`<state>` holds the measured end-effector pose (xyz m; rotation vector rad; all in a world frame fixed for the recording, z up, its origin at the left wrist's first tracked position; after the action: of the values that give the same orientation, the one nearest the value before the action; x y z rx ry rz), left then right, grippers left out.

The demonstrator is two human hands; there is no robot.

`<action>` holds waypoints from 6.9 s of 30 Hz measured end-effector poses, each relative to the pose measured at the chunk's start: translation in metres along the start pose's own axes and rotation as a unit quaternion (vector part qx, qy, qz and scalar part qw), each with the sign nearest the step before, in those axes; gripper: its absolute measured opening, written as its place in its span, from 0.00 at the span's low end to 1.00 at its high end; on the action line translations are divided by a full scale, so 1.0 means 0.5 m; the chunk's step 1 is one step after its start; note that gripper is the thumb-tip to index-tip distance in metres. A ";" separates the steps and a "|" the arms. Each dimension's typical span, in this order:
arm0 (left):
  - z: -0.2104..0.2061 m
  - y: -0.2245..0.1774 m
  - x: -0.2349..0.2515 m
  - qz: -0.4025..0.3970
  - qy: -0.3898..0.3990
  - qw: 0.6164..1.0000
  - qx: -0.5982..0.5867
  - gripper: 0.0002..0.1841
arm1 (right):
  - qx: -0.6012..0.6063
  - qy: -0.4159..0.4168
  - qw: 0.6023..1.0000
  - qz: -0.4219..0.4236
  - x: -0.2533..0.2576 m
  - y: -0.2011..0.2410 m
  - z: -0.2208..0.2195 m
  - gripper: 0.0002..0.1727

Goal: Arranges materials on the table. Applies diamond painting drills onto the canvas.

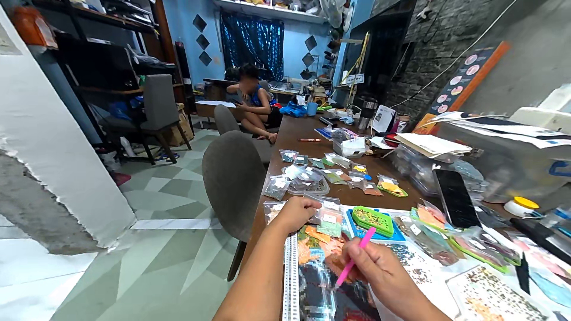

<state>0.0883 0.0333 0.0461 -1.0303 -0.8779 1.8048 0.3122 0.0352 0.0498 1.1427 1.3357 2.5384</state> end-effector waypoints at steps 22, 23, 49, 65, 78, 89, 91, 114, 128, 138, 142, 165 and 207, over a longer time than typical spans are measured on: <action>-0.001 -0.006 -0.004 -0.002 -0.001 1.000 0.008 0.14 | 0.002 0.271 0.875 -0.401 0.051 0.036 -0.010 0.06; -0.001 -0.006 -0.004 -0.001 -0.001 1.000 0.008 0.14 | -0.016 0.279 0.872 -0.403 0.054 0.032 -0.014 0.06; -0.004 -0.006 -0.005 -0.005 -0.003 1.000 0.010 0.14 | -0.111 0.306 0.825 -0.463 0.078 0.031 -0.036 0.05; -0.004 -0.007 -0.008 -0.004 -0.002 1.000 0.003 0.14 | -0.070 0.312 0.834 -0.450 0.076 0.023 -0.028 0.08; -0.004 -0.005 -0.004 -0.006 0.000 1.000 0.008 0.14 | -0.057 0.320 0.838 -0.438 0.072 0.022 -0.023 0.08; -0.002 -0.004 -0.005 -0.008 -0.001 1.000 0.004 0.14 | -0.041 0.317 0.840 -0.438 0.070 0.018 -0.019 0.08; -0.002 -0.005 -0.005 -0.003 -0.003 1.000 0.008 0.14 | -0.054 0.324 0.837 -0.438 0.072 0.021 -0.022 0.08; -0.005 0.009 0.009 -0.013 -0.006 1.000 0.008 0.14 | -0.089 0.389 0.820 -0.411 0.081 0.020 -0.026 0.09; -0.012 0.000 0.003 -0.012 -0.006 1.000 0.012 0.14 | -0.069 0.373 0.832 -0.406 0.072 0.017 -0.015 0.07; -0.007 -0.005 -0.001 -0.003 -0.002 1.000 -0.001 0.13 | 0.045 -0.053 0.989 -0.134 -0.009 0.058 0.177 0.18; -0.004 0.001 0.006 0.004 -0.011 1.000 -0.004 0.12 | -0.130 -0.185 0.970 -0.093 -0.082 -0.013 0.268 0.21; 0.001 0.018 0.011 0.002 -0.047 0.999 -0.009 0.11 | -0.221 -0.119 0.968 0.018 -0.141 -0.045 0.239 0.24; -0.001 0.027 0.013 -0.008 -0.062 0.998 -0.004 0.11 | -0.276 -0.170 0.945 -0.032 -0.149 -0.046 0.250 0.21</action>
<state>0.0824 0.0341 0.0321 -0.9215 -0.9667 1.8687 0.4388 0.1087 0.0335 1.2904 0.5201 2.2939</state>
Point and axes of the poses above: each hand's wrist, its own x-axis towards the middle knuckle, its own z-axis out of the back of the hand, y = z × x, the point moved 1 cm from there along x, towards the middle knuckle, and after that the axes turned 14 degrees about z, right-handed, at the moved point
